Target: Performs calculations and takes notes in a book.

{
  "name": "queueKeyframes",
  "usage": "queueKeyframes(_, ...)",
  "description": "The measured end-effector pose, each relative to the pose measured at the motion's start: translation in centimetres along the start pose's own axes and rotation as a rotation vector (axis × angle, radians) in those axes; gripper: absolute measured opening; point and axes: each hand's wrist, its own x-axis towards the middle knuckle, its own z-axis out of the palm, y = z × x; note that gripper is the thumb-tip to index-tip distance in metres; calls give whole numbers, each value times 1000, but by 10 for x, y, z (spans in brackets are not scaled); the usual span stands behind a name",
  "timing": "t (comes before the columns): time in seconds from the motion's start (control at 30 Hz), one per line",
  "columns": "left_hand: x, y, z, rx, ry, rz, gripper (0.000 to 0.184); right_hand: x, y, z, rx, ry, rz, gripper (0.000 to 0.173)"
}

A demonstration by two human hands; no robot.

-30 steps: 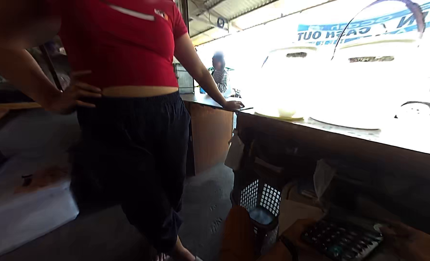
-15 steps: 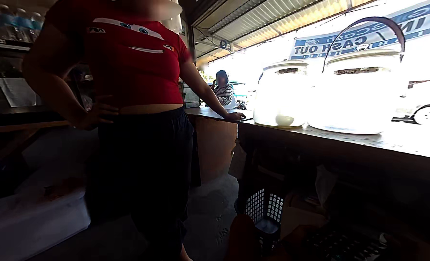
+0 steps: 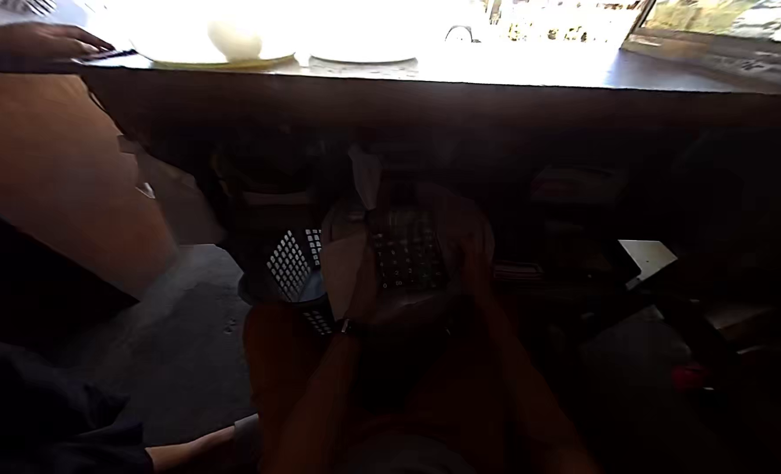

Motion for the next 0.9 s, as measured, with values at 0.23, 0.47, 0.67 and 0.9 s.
queueKeyframes(0.23, -1, -3, 3, 46, 10, 34, 59, 8, -19, 15, -249, -25, -71, 42)
queueKeyframes(0.47, -2, -2, 4, 26, 10, 63, 56, 11, -26, 23, -259, 32, -36, 37)
queueKeyframes(0.67, -7, 0, 3, 53, 19, 38, 58, 1, -25, 17, -222, 16, -98, 40)
queueKeyframes(0.9, -15, -4, 1, 89, -15, 74, 59, -99, -14, 37, -164, 45, -343, 30)
